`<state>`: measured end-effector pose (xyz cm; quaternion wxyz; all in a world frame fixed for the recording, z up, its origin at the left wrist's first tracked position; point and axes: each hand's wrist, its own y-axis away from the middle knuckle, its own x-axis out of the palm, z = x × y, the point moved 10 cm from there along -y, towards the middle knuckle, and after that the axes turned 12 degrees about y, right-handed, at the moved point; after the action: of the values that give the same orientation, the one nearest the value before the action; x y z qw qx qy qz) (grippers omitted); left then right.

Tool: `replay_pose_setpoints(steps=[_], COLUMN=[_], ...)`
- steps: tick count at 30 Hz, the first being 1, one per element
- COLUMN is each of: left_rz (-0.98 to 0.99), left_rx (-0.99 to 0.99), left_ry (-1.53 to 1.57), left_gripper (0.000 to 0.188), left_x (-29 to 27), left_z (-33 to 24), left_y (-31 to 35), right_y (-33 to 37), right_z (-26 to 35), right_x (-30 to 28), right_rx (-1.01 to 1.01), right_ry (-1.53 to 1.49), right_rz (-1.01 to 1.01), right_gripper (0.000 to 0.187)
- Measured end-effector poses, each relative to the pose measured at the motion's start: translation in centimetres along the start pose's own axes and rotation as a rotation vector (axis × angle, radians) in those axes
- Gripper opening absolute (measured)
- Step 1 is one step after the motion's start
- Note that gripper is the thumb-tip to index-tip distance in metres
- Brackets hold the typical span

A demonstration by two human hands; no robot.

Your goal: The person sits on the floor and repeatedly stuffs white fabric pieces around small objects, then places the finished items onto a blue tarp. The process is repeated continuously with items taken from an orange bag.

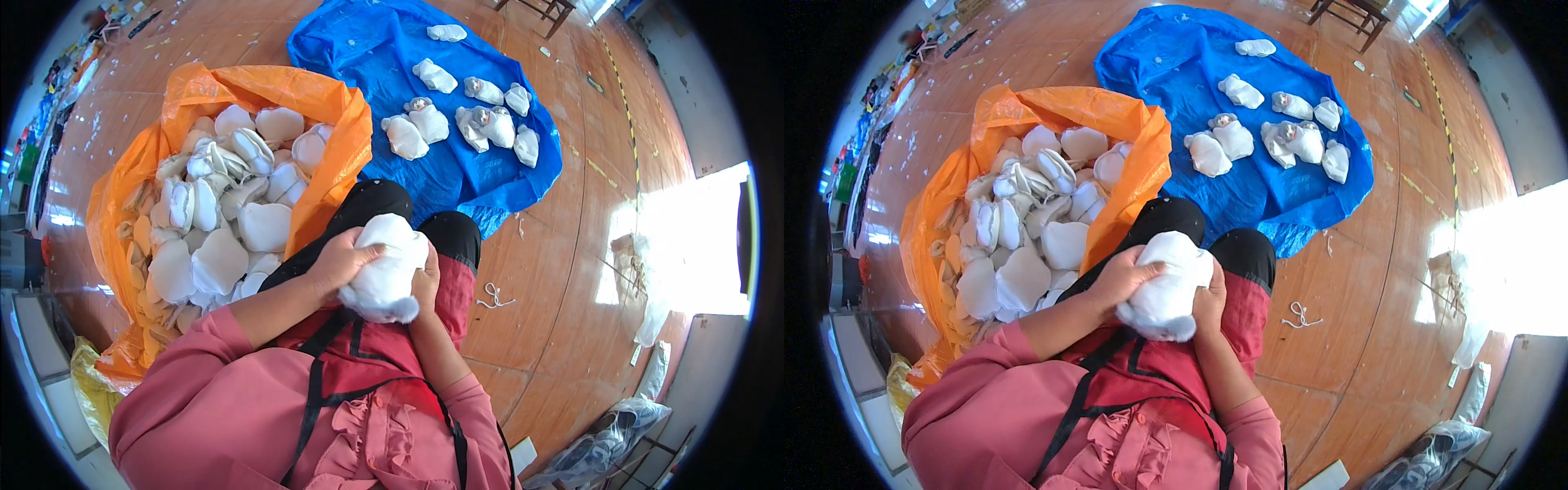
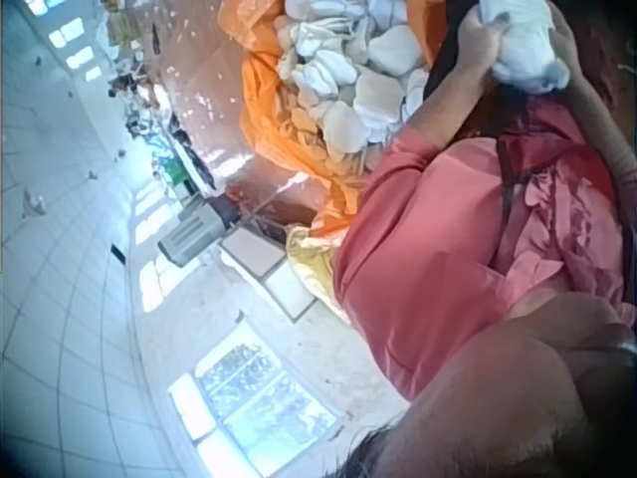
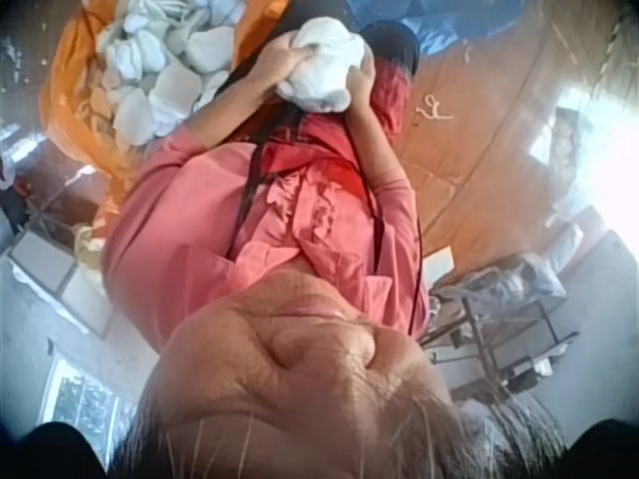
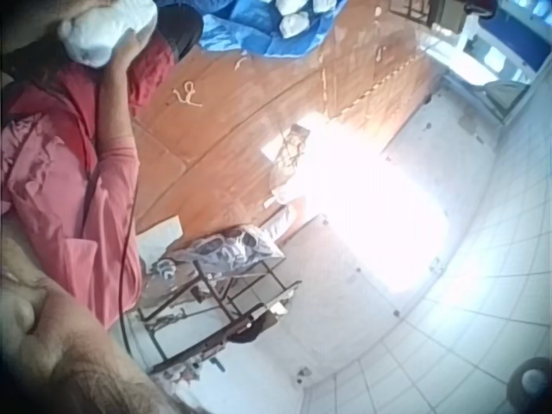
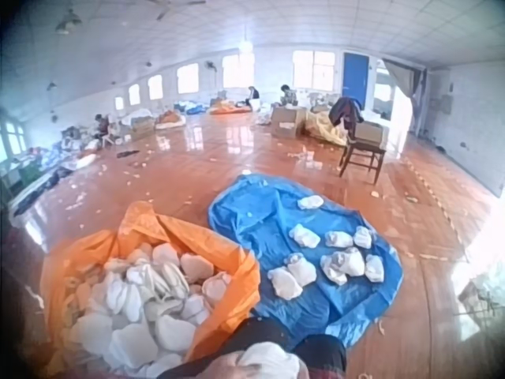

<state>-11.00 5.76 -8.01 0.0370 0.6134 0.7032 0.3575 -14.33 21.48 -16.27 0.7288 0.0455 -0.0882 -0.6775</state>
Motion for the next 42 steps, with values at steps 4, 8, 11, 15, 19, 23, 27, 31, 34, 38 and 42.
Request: replay_pose_setpoints(steps=[4, 8, 11, 15, 19, 23, 27, 31, 34, 38, 42], left_rz=[0.060, 0.168, 0.125, 0.187, 0.106, 0.263, 0.106, -0.005, -0.021, -0.049, 0.003], left_rx=[0.122, 0.013, -0.052, -0.153, 0.148, 0.296, 0.324, 0.308, 0.322, 0.511, 0.348], left_ry=[-0.077, 0.422, 0.246, 0.020, -0.248, -0.315, -0.458, -0.245, -0.405, -0.602, -0.539], left_gripper=[0.053, 0.061, 0.053, 0.053, 0.063, 0.056, 0.066, 0.063, 0.063, 0.065, 0.068], left_x=[-2.2, -0.8, -0.7, 1.2, -0.2, 3.5, 3.4, 2.0, 1.1, 2.1, 1.0], left_z=[-1.3, -3.7, -2.7, -2.5, -4.6, -6.0, -4.6, -3.3, -3.7, -5.5, -3.2], left_y=[-1.6, -0.6, -0.5, 0.9, 0.0, 1.6, 1.2, 0.4, 0.2, 1.6, 0.2], right_y=[0.5, 2.8, 4.1, 3.8, 2.5, 2.6, 3.1, 3.1, 3.2, 2.5, 2.7], right_z=[3.7, 10.0, 11.8, 11.0, 6.5, 6.7, 5.4, 3.6, 3.4, 4.5, 4.0], right_x=[0.7, 0.3, 1.6, 2.2, -0.3, 0.3, 1.5, 1.8, 2.5, 2.3, 2.8], right_rx=[-0.110, -0.604, -0.718, -0.752, -0.180, -0.052, 0.032, 0.165, 0.165, 0.127, 0.168], right_ry=[0.038, 0.310, 0.478, 0.705, 0.135, -0.189, -0.141, -0.205, -0.202, -0.231, -0.245], right_rz=[0.105, 0.150, 0.166, 0.192, 0.243, 0.264, 0.376, 0.442, 0.459, 0.442, 0.499], right_gripper=[0.058, 0.072, 0.069, 0.054, 0.047, 0.046, 0.046, 0.047, 0.053, 0.048, 0.044])
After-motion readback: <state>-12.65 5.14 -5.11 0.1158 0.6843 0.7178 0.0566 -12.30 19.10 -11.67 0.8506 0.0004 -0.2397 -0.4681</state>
